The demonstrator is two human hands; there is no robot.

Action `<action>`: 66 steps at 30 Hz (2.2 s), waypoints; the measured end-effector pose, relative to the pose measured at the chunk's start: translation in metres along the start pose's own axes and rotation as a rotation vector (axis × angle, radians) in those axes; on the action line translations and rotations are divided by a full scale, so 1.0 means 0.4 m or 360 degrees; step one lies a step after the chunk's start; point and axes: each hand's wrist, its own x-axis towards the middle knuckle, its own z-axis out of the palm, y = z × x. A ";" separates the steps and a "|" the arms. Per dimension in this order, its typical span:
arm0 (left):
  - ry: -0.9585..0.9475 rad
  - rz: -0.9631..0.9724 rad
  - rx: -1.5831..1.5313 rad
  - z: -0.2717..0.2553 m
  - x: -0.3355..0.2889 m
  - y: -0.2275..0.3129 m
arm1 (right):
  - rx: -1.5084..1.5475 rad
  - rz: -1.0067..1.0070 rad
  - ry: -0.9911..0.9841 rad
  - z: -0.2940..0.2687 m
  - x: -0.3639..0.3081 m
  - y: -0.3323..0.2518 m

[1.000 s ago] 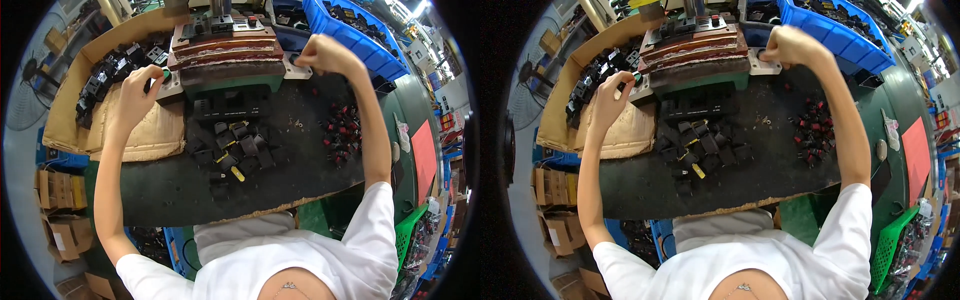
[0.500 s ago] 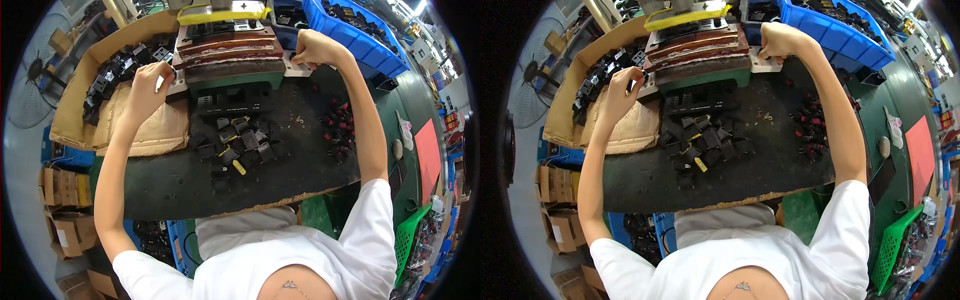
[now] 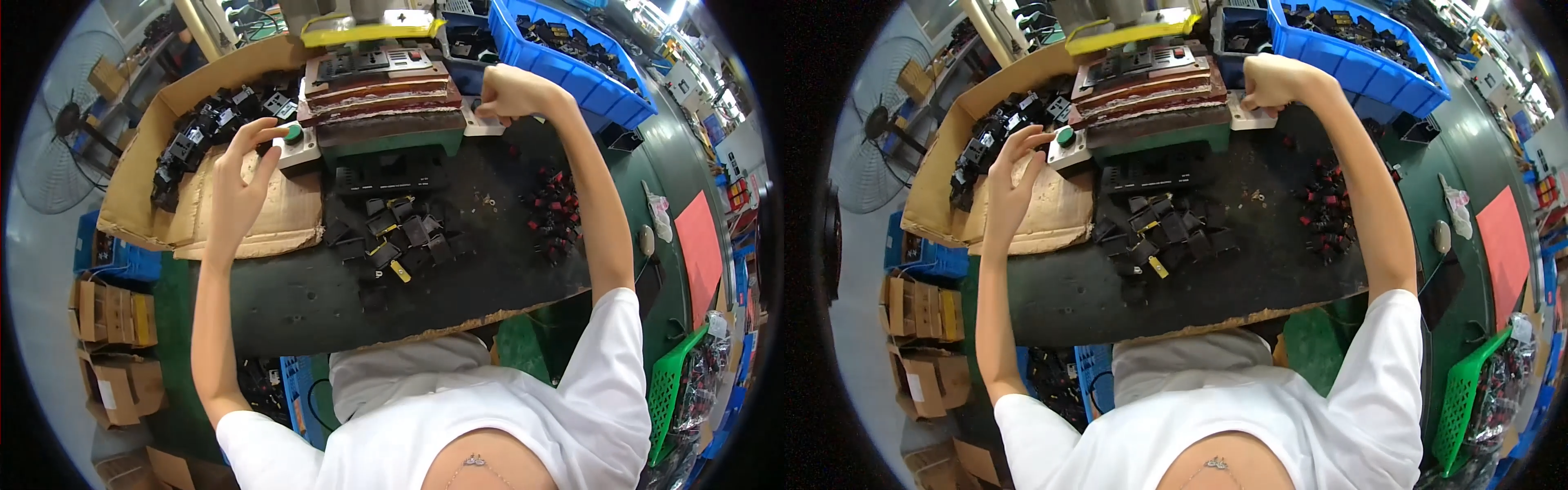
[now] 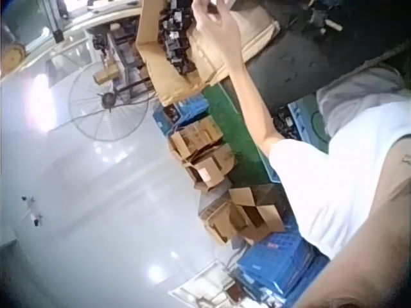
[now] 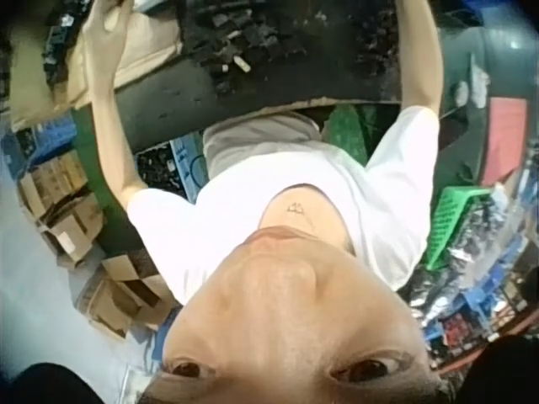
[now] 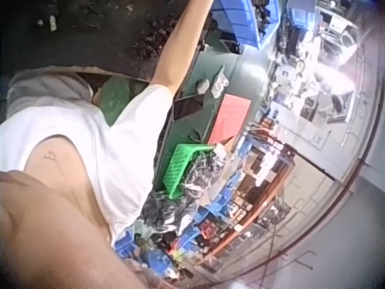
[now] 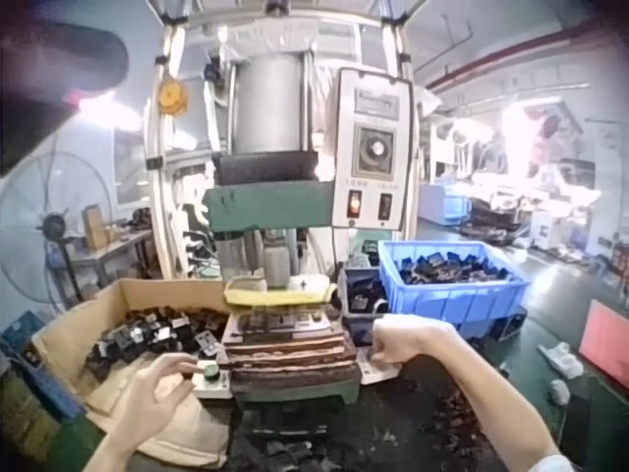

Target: Assembling electrical components into plastic housings and using a mechanical press to secure the parts.

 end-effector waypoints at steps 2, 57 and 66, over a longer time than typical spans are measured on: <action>0.0072 -0.0017 -0.0083 -0.005 -0.019 0.028 | 0.0414 -0.0346 0.0014 -0.006 -0.025 0.001; -0.0060 -0.0102 -0.1008 0.103 -0.095 -0.017 | 0.1145 -0.0561 0.1306 0.191 -0.102 -0.236; -0.0093 -0.0049 -0.0960 0.093 -0.095 -0.021 | 0.1062 -0.0633 0.1375 0.199 -0.103 -0.237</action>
